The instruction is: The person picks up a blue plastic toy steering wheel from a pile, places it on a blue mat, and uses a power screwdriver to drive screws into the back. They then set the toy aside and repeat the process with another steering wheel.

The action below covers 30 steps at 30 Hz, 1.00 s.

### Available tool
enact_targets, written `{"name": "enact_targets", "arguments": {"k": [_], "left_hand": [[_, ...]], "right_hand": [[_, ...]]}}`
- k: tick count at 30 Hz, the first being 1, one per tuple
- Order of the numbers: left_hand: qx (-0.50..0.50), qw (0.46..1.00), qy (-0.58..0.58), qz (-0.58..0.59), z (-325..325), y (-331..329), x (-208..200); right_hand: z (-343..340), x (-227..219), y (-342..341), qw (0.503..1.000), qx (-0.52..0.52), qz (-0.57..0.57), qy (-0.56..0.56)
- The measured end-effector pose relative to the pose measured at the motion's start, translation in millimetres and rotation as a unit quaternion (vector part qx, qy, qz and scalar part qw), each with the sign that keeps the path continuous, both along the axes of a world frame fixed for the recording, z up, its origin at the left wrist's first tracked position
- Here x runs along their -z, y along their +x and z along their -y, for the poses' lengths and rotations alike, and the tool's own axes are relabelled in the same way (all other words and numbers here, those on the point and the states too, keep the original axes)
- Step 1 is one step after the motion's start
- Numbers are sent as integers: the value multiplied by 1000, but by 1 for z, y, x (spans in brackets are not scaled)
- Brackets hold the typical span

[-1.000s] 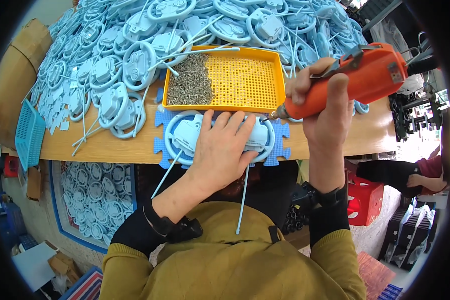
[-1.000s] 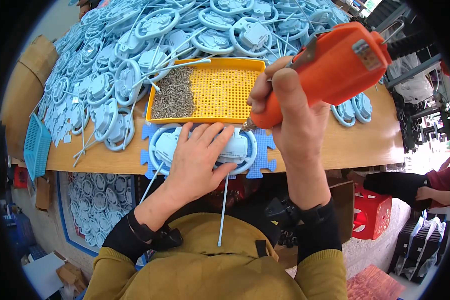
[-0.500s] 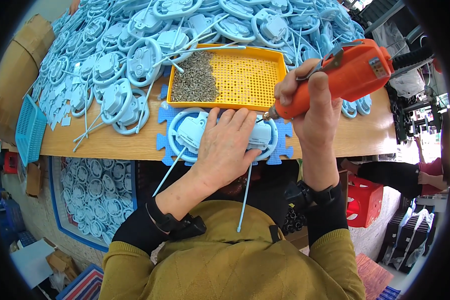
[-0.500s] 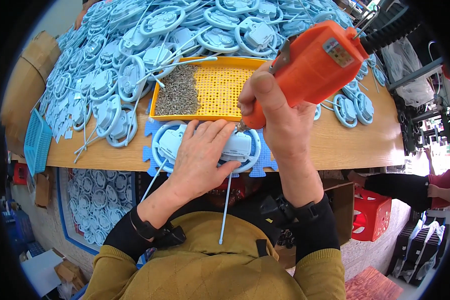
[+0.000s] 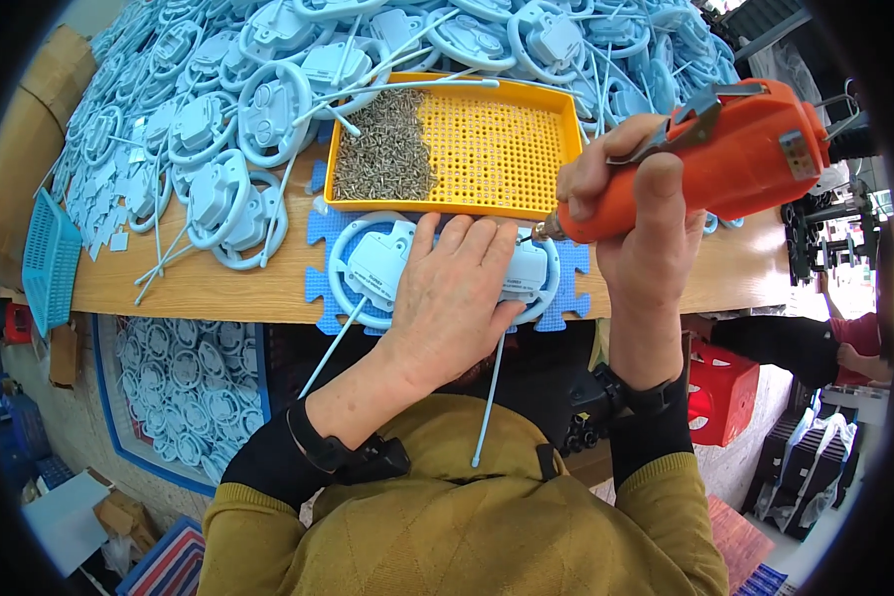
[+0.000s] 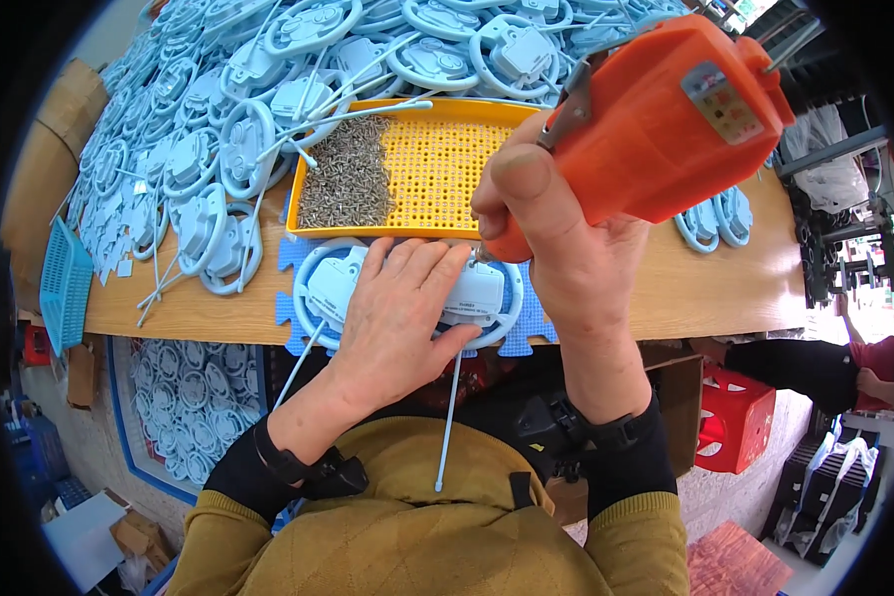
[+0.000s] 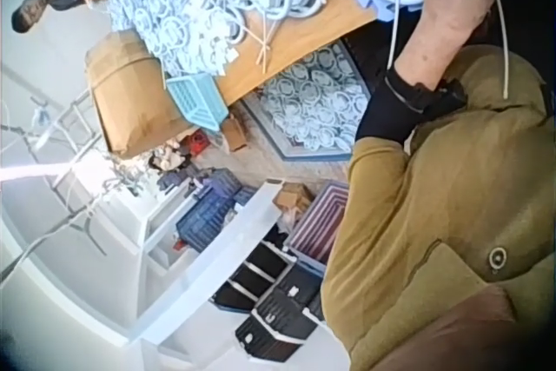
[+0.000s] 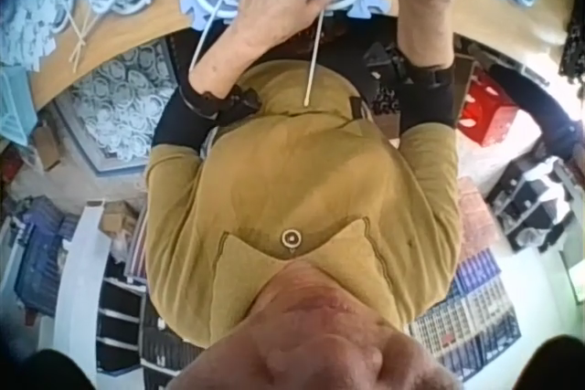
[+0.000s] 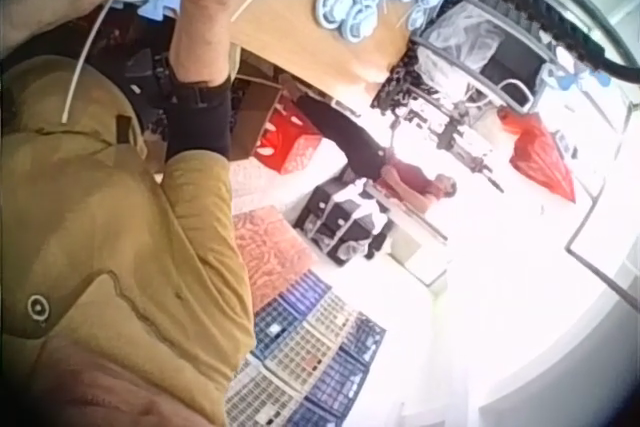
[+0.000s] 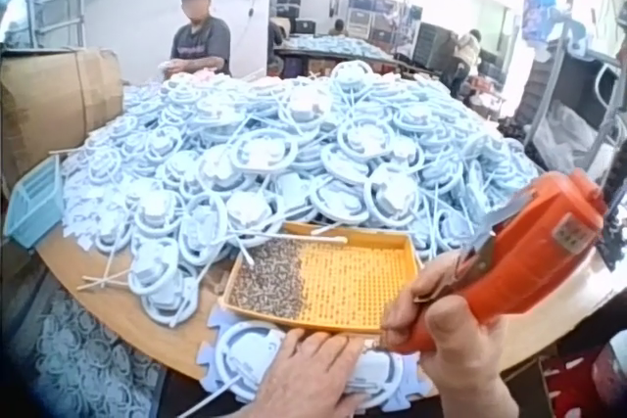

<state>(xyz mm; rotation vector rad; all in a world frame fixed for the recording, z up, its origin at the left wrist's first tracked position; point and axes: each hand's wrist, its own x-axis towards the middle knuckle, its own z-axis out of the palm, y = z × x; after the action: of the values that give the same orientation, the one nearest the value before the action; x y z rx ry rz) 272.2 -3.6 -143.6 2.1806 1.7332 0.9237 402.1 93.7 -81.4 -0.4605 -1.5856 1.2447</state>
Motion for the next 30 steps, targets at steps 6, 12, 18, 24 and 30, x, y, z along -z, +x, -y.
{"name": "enact_targets", "arguments": {"k": [6,12,18,24,30], "left_hand": [[3,1000,-5,-5,-1,0,1],[4,1000,-4,-6,-2,1,-1],[12,1000,-9,4,-3,-1,-2],[10,1000,-5,-6,1,-4,-3],[22,998,48,-18,32,-18,-12]], "right_hand": [[-1,5,1,1000,-10,0,5],[7,1,-8,999,16,-10,-32],[0,3,-13,999,3,12,-43],[-22,-2,0,995,-29,-52,-75],[-35,6,-9,996,25,-74,-38]]}}
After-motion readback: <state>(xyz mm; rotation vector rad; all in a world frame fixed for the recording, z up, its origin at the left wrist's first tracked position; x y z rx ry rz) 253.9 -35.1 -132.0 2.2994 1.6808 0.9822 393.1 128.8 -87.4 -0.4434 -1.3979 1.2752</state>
